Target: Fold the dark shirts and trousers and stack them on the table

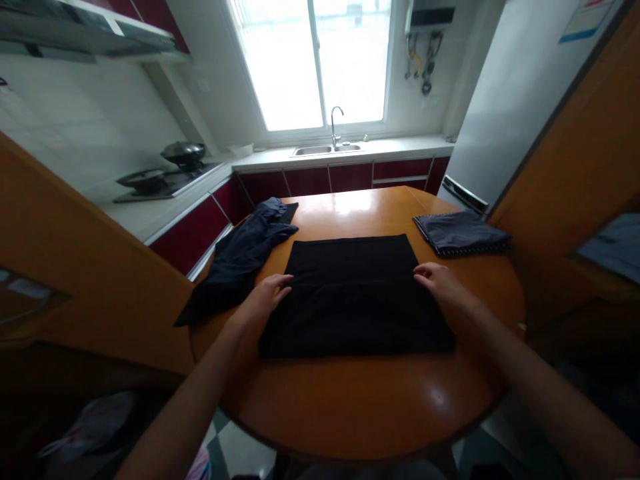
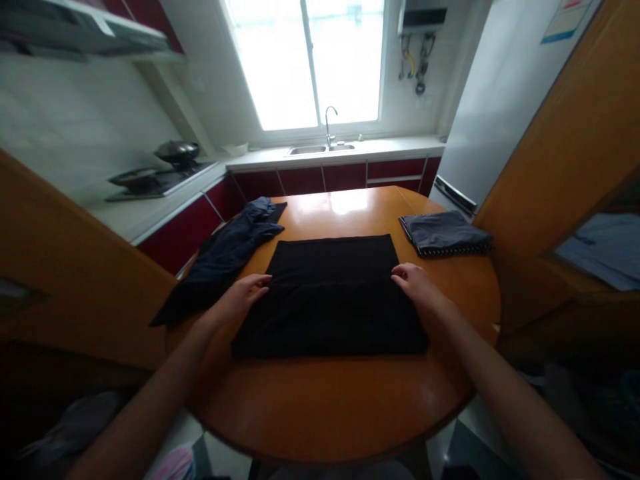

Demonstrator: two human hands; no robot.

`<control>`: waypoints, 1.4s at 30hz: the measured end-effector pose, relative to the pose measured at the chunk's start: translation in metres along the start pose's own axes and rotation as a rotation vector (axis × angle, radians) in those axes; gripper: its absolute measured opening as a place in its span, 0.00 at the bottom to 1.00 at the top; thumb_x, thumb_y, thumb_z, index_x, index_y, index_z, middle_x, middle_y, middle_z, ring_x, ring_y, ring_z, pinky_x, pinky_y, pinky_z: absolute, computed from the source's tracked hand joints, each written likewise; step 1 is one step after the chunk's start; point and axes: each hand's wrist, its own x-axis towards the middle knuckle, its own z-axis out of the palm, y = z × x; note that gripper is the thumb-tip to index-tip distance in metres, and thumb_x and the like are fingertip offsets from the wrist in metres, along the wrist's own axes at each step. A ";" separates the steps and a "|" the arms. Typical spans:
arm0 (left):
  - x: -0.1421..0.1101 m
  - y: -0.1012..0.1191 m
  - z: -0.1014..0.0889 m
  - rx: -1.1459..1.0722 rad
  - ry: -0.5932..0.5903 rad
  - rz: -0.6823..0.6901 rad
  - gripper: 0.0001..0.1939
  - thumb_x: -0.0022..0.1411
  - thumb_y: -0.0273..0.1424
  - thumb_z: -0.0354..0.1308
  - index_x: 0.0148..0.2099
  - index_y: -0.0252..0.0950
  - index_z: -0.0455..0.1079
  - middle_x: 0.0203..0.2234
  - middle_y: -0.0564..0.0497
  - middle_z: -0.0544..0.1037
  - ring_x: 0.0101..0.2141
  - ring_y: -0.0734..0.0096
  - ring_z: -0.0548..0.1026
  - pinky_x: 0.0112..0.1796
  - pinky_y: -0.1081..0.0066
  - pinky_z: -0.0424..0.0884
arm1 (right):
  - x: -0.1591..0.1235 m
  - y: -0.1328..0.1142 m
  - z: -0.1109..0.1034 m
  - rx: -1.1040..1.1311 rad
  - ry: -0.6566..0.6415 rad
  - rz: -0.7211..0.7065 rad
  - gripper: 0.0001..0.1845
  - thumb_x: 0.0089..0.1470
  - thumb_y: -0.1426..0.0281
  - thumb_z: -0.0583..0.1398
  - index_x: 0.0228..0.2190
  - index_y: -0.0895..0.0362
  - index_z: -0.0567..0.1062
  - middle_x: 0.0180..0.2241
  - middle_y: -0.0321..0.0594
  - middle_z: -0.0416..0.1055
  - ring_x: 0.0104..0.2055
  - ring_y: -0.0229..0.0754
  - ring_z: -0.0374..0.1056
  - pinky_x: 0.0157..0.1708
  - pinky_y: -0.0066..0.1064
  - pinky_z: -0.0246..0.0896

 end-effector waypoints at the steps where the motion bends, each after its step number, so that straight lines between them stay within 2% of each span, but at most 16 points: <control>1: 0.018 -0.003 0.006 0.011 -0.037 0.010 0.24 0.62 0.51 0.57 0.48 0.37 0.78 0.42 0.43 0.81 0.41 0.57 0.79 0.47 0.60 0.74 | 0.014 0.002 0.005 -0.019 -0.037 0.010 0.11 0.57 0.64 0.60 0.38 0.56 0.80 0.38 0.46 0.79 0.39 0.47 0.74 0.41 0.35 0.65; 3: 0.042 -0.010 0.017 0.029 -0.115 0.019 0.22 0.61 0.50 0.58 0.41 0.37 0.78 0.36 0.45 0.79 0.37 0.60 0.77 0.43 0.62 0.74 | 0.031 0.008 0.014 -0.050 -0.110 0.016 0.10 0.57 0.64 0.61 0.35 0.56 0.80 0.36 0.46 0.80 0.37 0.46 0.74 0.40 0.34 0.65; 5: 0.051 -0.018 0.023 0.039 -0.168 0.008 0.20 0.62 0.49 0.56 0.37 0.38 0.77 0.33 0.47 0.78 0.35 0.62 0.76 0.41 0.64 0.72 | 0.035 0.013 0.021 -0.056 -0.150 0.007 0.11 0.58 0.63 0.60 0.33 0.56 0.80 0.35 0.45 0.79 0.36 0.46 0.73 0.38 0.33 0.64; 8: 0.048 -0.030 0.025 0.021 -0.219 0.003 0.18 0.65 0.48 0.55 0.38 0.39 0.77 0.33 0.49 0.77 0.36 0.63 0.76 0.39 0.67 0.70 | 0.031 0.022 0.028 -0.038 -0.159 -0.041 0.14 0.59 0.59 0.59 0.33 0.55 0.79 0.33 0.42 0.78 0.34 0.44 0.72 0.36 0.33 0.63; 11: 0.042 -0.039 0.023 -0.012 -0.255 0.049 0.15 0.64 0.46 0.58 0.39 0.40 0.76 0.35 0.50 0.77 0.37 0.64 0.75 0.40 0.67 0.69 | 0.025 0.026 0.031 -0.045 -0.132 -0.077 0.13 0.58 0.59 0.60 0.31 0.55 0.78 0.32 0.42 0.76 0.36 0.45 0.71 0.37 0.34 0.63; 16: 0.040 -0.040 0.020 -0.107 -0.154 0.138 0.13 0.66 0.42 0.58 0.38 0.38 0.74 0.34 0.50 0.76 0.37 0.65 0.74 0.41 0.67 0.69 | 0.025 0.024 0.030 0.015 -0.016 -0.083 0.11 0.59 0.62 0.58 0.31 0.54 0.75 0.33 0.41 0.75 0.37 0.45 0.71 0.40 0.35 0.62; 20: 0.041 -0.040 0.022 -0.115 -0.061 0.135 0.12 0.67 0.41 0.58 0.38 0.38 0.73 0.34 0.50 0.75 0.37 0.66 0.74 0.41 0.67 0.69 | 0.030 0.020 0.031 0.012 0.111 -0.079 0.10 0.59 0.62 0.58 0.31 0.54 0.75 0.33 0.42 0.75 0.37 0.46 0.70 0.40 0.36 0.62; 26: 0.043 -0.045 0.031 0.022 -0.082 0.084 0.11 0.66 0.40 0.57 0.37 0.39 0.73 0.35 0.49 0.76 0.38 0.63 0.75 0.43 0.64 0.71 | 0.037 0.025 0.041 -0.068 0.045 -0.081 0.10 0.59 0.62 0.58 0.30 0.54 0.75 0.34 0.43 0.75 0.39 0.47 0.70 0.42 0.38 0.63; 28: 0.041 -0.036 0.029 0.098 -0.022 0.052 0.12 0.67 0.40 0.56 0.42 0.39 0.74 0.40 0.47 0.77 0.43 0.60 0.76 0.48 0.60 0.71 | 0.037 0.027 0.038 -0.084 0.064 -0.060 0.11 0.59 0.62 0.57 0.32 0.54 0.76 0.36 0.44 0.75 0.41 0.48 0.70 0.44 0.40 0.64; 30: 0.035 -0.015 0.029 0.177 0.033 0.059 0.16 0.69 0.40 0.54 0.53 0.39 0.73 0.50 0.43 0.76 0.52 0.56 0.74 0.54 0.55 0.68 | 0.033 0.020 0.034 -0.117 0.137 -0.037 0.13 0.61 0.61 0.56 0.37 0.55 0.78 0.40 0.47 0.76 0.45 0.51 0.70 0.48 0.42 0.64; 32: 0.024 0.015 0.036 0.242 0.019 0.126 0.23 0.72 0.41 0.50 0.64 0.39 0.65 0.61 0.41 0.70 0.61 0.54 0.68 0.60 0.52 0.62 | 0.024 0.000 0.035 -0.162 0.215 -0.034 0.17 0.62 0.62 0.54 0.44 0.56 0.78 0.46 0.50 0.76 0.50 0.53 0.69 0.53 0.46 0.63; 34: 0.011 0.049 0.053 0.286 -0.062 0.229 0.27 0.74 0.41 0.46 0.71 0.40 0.56 0.68 0.43 0.61 0.67 0.56 0.58 0.65 0.50 0.55 | 0.011 -0.032 0.046 -0.199 0.236 -0.077 0.20 0.64 0.63 0.52 0.51 0.57 0.76 0.52 0.52 0.73 0.55 0.54 0.67 0.57 0.47 0.60; 36: 0.002 0.078 0.075 0.317 -0.136 0.313 0.30 0.75 0.42 0.43 0.74 0.41 0.48 0.71 0.44 0.54 0.70 0.58 0.50 0.67 0.49 0.50 | -0.004 -0.067 0.070 -0.225 0.167 -0.178 0.24 0.66 0.64 0.50 0.59 0.57 0.71 0.60 0.51 0.68 0.63 0.52 0.61 0.62 0.46 0.56; 38: -0.003 0.096 0.097 0.334 -0.176 0.343 0.31 0.75 0.43 0.42 0.75 0.41 0.45 0.72 0.44 0.51 0.71 0.57 0.47 0.67 0.47 0.47 | -0.016 -0.095 0.098 -0.258 0.056 -0.265 0.28 0.66 0.65 0.48 0.65 0.57 0.64 0.68 0.48 0.58 0.70 0.51 0.50 0.67 0.48 0.47; 40: -0.003 0.099 0.111 0.330 -0.192 0.343 0.32 0.75 0.45 0.42 0.75 0.42 0.45 0.72 0.44 0.50 0.71 0.56 0.46 0.67 0.45 0.45 | -0.022 -0.106 0.120 -0.297 -0.038 -0.254 0.31 0.67 0.62 0.48 0.68 0.55 0.57 0.71 0.46 0.49 0.73 0.51 0.42 0.69 0.53 0.38; 42: -0.002 0.091 0.114 0.308 -0.187 0.317 0.32 0.74 0.47 0.42 0.75 0.46 0.47 0.72 0.47 0.51 0.71 0.55 0.45 0.67 0.44 0.44 | -0.022 -0.100 0.130 -0.316 -0.088 -0.194 0.34 0.67 0.57 0.48 0.70 0.53 0.54 0.72 0.46 0.46 0.74 0.52 0.39 0.69 0.55 0.34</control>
